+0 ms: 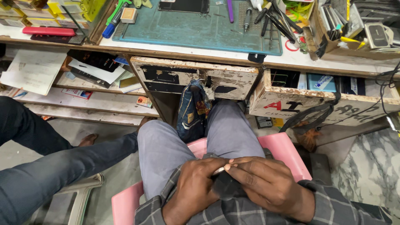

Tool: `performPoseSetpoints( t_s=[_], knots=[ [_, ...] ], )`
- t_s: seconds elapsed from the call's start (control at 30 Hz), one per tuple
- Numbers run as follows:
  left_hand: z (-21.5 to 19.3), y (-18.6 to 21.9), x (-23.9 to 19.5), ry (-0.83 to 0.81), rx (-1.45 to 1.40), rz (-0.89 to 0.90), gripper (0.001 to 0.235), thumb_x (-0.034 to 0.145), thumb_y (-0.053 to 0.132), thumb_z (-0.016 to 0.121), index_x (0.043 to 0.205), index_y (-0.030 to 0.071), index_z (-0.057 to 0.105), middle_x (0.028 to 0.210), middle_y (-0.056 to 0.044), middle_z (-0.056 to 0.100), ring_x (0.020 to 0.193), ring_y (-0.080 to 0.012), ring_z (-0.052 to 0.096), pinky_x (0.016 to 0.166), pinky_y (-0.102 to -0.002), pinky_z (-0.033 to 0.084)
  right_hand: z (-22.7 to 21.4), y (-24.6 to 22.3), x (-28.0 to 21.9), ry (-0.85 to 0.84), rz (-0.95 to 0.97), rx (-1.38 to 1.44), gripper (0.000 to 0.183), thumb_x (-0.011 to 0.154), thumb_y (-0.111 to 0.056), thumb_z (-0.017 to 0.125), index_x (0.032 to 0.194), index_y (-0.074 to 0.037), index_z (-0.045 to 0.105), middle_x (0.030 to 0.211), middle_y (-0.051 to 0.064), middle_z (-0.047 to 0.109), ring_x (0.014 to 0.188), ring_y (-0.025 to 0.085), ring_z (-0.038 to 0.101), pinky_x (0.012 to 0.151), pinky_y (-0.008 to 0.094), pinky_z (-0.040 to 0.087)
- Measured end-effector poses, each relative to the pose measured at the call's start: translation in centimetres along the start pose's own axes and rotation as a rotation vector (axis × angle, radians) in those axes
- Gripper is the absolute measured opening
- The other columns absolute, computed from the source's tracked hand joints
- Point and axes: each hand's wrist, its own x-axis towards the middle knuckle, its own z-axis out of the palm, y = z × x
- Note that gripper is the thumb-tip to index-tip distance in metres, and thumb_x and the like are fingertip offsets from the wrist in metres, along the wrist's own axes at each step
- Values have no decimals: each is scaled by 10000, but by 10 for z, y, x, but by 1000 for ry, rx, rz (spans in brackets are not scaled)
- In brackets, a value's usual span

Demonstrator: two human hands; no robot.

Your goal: The person uses a screwdriver to remove screws from the back of a disassembled smartphone. They then lift the back cover and remove a small metal bracket from the phone's interior.

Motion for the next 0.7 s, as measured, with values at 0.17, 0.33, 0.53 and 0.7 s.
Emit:
performPoseSetpoints(
  t_s=[0.17, 0.33, 0.53, 0.7],
  knots=[
    [3, -1, 3, -56, 32, -41, 360, 741, 242, 818, 1055, 75, 764, 922, -133, 769, 833, -336, 753, 706, -412, 585, -6, 3, 2, -53, -8, 15, 439, 733, 30, 769, 1164, 62, 689, 1020, 160, 732, 992, 319, 765, 832, 377, 647],
    [11, -4, 4, -78, 64, -19, 315, 787, 238, 769, 1065, 92, 765, 983, -126, 777, 879, -336, 747, 733, -425, 579, -15, 3, 0, -167, -88, -133, 414, 790, -69, 759, 1183, 44, 698, 1021, 126, 723, 992, 290, 758, 831, 379, 631],
    [14, -2, 15, -125, 82, -63, 301, 786, 249, 764, 1049, 104, 778, 946, -139, 775, 864, -336, 743, 729, -431, 577, -22, 12, -3, -259, -6, -127, 414, 796, -82, 747, 1195, 25, 716, 1075, 117, 732, 963, 277, 757, 780, 359, 609],
    [10, 2, 19, -108, 69, -46, 336, 740, 193, 776, 1060, 90, 781, 932, -140, 781, 835, -323, 760, 712, -406, 591, -26, 11, -7, -47, 23, -83, 327, 797, -97, 827, 1099, -24, 728, 1062, 99, 738, 986, 249, 768, 831, 339, 631]
  ],
)
